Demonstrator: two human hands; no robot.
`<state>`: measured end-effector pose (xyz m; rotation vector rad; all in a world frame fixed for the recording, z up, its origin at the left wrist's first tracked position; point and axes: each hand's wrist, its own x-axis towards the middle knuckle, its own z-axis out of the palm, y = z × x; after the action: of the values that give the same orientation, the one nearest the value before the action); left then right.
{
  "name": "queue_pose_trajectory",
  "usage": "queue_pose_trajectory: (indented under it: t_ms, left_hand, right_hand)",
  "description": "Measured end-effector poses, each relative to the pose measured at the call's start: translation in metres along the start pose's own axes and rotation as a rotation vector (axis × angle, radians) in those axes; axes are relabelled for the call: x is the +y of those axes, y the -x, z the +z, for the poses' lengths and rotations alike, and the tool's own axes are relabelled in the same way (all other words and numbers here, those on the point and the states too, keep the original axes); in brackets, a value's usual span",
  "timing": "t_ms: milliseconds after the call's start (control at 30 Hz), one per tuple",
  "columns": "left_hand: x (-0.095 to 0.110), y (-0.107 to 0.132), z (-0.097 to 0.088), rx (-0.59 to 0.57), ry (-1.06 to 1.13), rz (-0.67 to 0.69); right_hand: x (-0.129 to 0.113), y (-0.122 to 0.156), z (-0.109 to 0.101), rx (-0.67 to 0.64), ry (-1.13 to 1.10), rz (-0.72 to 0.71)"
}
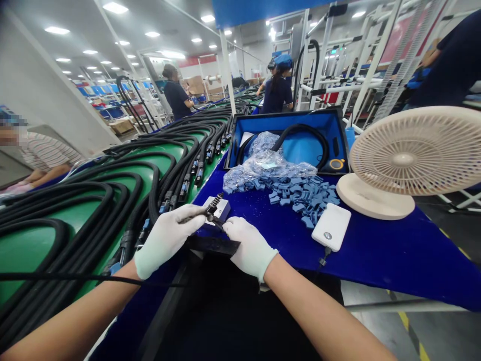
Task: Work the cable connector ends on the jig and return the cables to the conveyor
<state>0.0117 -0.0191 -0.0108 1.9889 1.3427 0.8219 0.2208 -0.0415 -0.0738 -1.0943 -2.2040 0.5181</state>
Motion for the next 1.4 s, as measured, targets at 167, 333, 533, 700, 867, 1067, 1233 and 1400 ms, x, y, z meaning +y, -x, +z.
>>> queue_pose_trajectory:
  t_ms: [167, 333, 533, 700, 867, 1067, 1233, 1400]
  left_hand:
    - [0.008, -0.032, 0.005, -0.059, 0.066, 0.004]
    - [0.007, -0.05, 0.014, -0.098, 0.083, 0.028]
    - [0.012, -0.049, 0.028, 0.127, -0.101, 0.106]
    - [0.005, -0.054, 0.014, -0.066, 0.017, 0.011]
    - [0.006, -0.047, 0.011, -0.203, 0.05, 0.046]
    - [0.009, -0.04, 0.023, -0.032, -0.067, 0.028]
    - [0.012, -0.039, 0.015, -0.083, -0.014, 0.005]
    - [0.014, -0.037, 0.015, -0.096, 0.186, -0.035]
  right_hand:
    - [0.002, 0.0, -0.001, 0.012, -0.036, 0.126]
    - [0.006, -0.002, -0.004, 0.065, -0.284, 0.202]
    - [-0.004, -0.01, -0.005, 0.051, -0.449, 0.218]
    - [-0.005, -0.006, -0.005, 0.052, -0.449, 0.25]
    - [0.005, 0.003, -0.004, 0.053, -0.387, 0.24]
    - [0.022, -0.001, 0.008, 0.077, -0.11, 0.186]
    - [0.024, -0.005, 0.012, 0.066, -0.008, 0.169]
    - [0.024, 0.004, -0.013, -0.01, -0.016, 0.05]
